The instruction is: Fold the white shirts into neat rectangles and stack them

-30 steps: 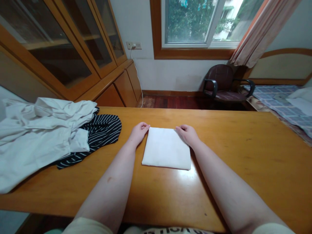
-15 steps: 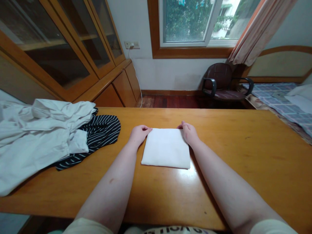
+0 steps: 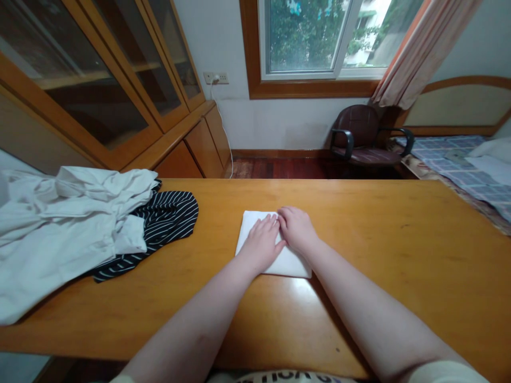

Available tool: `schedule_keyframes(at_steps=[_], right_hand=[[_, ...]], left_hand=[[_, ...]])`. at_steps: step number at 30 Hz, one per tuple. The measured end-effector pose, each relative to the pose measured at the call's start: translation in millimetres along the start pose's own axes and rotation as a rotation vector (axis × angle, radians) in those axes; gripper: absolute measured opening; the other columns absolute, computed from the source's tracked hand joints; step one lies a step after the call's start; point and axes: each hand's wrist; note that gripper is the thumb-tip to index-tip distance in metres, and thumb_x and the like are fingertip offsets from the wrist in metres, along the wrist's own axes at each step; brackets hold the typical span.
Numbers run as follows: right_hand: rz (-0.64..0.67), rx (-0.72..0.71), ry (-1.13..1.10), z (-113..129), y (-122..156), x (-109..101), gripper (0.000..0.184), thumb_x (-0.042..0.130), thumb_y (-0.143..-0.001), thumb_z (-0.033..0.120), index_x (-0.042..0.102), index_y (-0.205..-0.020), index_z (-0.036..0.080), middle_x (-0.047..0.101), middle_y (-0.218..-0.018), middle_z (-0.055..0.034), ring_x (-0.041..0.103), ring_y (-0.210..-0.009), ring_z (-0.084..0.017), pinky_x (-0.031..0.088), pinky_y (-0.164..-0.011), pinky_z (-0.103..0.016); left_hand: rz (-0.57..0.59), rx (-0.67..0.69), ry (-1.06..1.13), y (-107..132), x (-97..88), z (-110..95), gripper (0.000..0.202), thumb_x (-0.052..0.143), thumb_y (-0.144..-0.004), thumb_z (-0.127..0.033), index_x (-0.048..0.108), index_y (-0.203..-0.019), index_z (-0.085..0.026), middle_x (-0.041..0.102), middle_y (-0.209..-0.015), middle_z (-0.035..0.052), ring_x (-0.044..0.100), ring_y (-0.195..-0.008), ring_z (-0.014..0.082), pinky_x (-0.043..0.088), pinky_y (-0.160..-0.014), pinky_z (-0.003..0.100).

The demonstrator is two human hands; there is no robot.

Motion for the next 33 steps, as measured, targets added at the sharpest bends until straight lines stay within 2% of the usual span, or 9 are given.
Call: schedule_keyframes(at_steps=[3,6,11,16,18,21,24,30,33], right_hand=[[0.087,0.068,0.096,-0.9,1.0,10.0,0.038,0.034,-0.094,0.029,0.058,-0.123,0.019,0.056,-0.131,-0.0082,0.045,-0.125,-0.023,0.026,-0.105,-0.041],[0.135,0.115,0.115,-6.5,-1.0,14.7,0.041,0.032,-0.095,0.032,0.054,-0.129,0.023,0.048,-0.141,-0.0057,0.037,-0.132,-0.024,0.023,-0.107,-0.047],[0.158,0.13,0.11,-9.9,-3.2,10.6,0.045,0.028,-0.096,0.034,0.05,-0.133,0.022,0.042,-0.145,-0.0053,0.032,-0.135,-0.026,0.025,-0.107,-0.052],[0.229,0.105,0.11,-12.8,-2.9,3.9,0.049,0.026,-0.096,0.036,0.042,-0.14,0.02,0.036,-0.149,-0.0064,0.026,-0.138,-0.025,0.021,-0.109,-0.053],[0.259,0.102,0.111,-13.8,-2.7,2.7,0.051,0.026,-0.096,0.037,0.038,-0.142,0.02,0.032,-0.15,-0.0064,0.023,-0.139,-0.025,0.02,-0.11,-0.053],[0.289,0.12,0.112,-14.4,-3.2,3.0,0.052,0.026,-0.096,0.038,0.036,-0.144,0.02,0.03,-0.151,-0.0066,0.023,-0.139,-0.026,0.019,-0.11,-0.053],[0.295,0.13,0.116,-14.7,-4.4,4.1,0.052,0.025,-0.096,0.039,0.036,-0.144,0.02,0.03,-0.151,-0.0068,0.025,-0.139,-0.026,0.02,-0.11,-0.052],[0.292,0.121,0.132,-14.4,-4.7,4.2,0.052,0.026,-0.096,0.039,0.035,-0.144,0.02,0.031,-0.151,-0.0082,0.026,-0.139,-0.026,0.019,-0.11,-0.054],[0.208,0.038,0.168,-13.3,-3.0,3.7,0.05,0.03,-0.096,0.037,0.039,-0.141,0.019,0.033,-0.15,-0.0097,0.023,-0.139,-0.028,0.011,-0.11,-0.059]], left_hand=[[0.044,0.011,-0.061,-1.1,14.9,-8.6,0.06,0.038,-0.091,-0.04,0.035,-0.142,-0.008,0.03,-0.151,0.0134,0.021,-0.141,0.0252,0.015,-0.115,0.043],[0.043,-0.053,-0.09,-4.2,22.2,-6.0,0.06,0.034,-0.092,-0.039,0.032,-0.144,-0.007,0.026,-0.152,0.0131,0.018,-0.142,0.0251,0.016,-0.115,0.042],[0.038,-0.14,-0.099,-10.6,21.3,4.4,0.056,0.029,-0.094,-0.034,0.03,-0.145,-0.01,0.026,-0.152,0.0122,0.02,-0.141,0.0234,0.018,-0.114,0.041],[0.034,-0.14,-0.098,-15.2,19.6,14.5,0.053,0.026,-0.095,-0.032,0.03,-0.145,-0.017,0.027,-0.152,0.0083,0.02,-0.141,0.0223,0.018,-0.114,0.041],[0.04,-0.168,-0.096,-15.8,19.1,17.4,0.055,0.027,-0.094,-0.037,0.029,-0.146,-0.019,0.025,-0.153,0.0092,0.018,-0.142,0.0241,0.016,-0.114,0.044],[0.051,-0.322,-0.082,-16.1,18.0,21.1,0.065,0.029,-0.092,-0.051,0.025,-0.147,-0.017,0.018,-0.154,0.015,0.013,-0.142,0.0312,0.014,-0.112,0.053],[0.054,-0.421,-0.06,-16.3,17.0,24.7,0.07,0.027,-0.091,-0.053,0.022,-0.148,-0.012,0.016,-0.154,0.0203,0.012,-0.142,0.0334,0.014,-0.111,0.055],[0.066,-0.399,-0.039,-15.7,18.0,28.3,0.067,0.024,-0.092,-0.051,0.021,-0.148,-0.014,0.015,-0.154,0.0203,0.013,-0.142,0.0313,0.014,-0.11,0.058],[0.057,-0.389,-0.047,-16.1,18.3,30.2,0.067,0.026,-0.092,-0.051,0.022,-0.148,-0.013,0.016,-0.153,0.0211,0.014,-0.142,0.0314,0.016,-0.109,0.058]])
Point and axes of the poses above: each hand's wrist, its own y-axis away from the middle knuckle, its own x-axis out of the palm, z = x × y
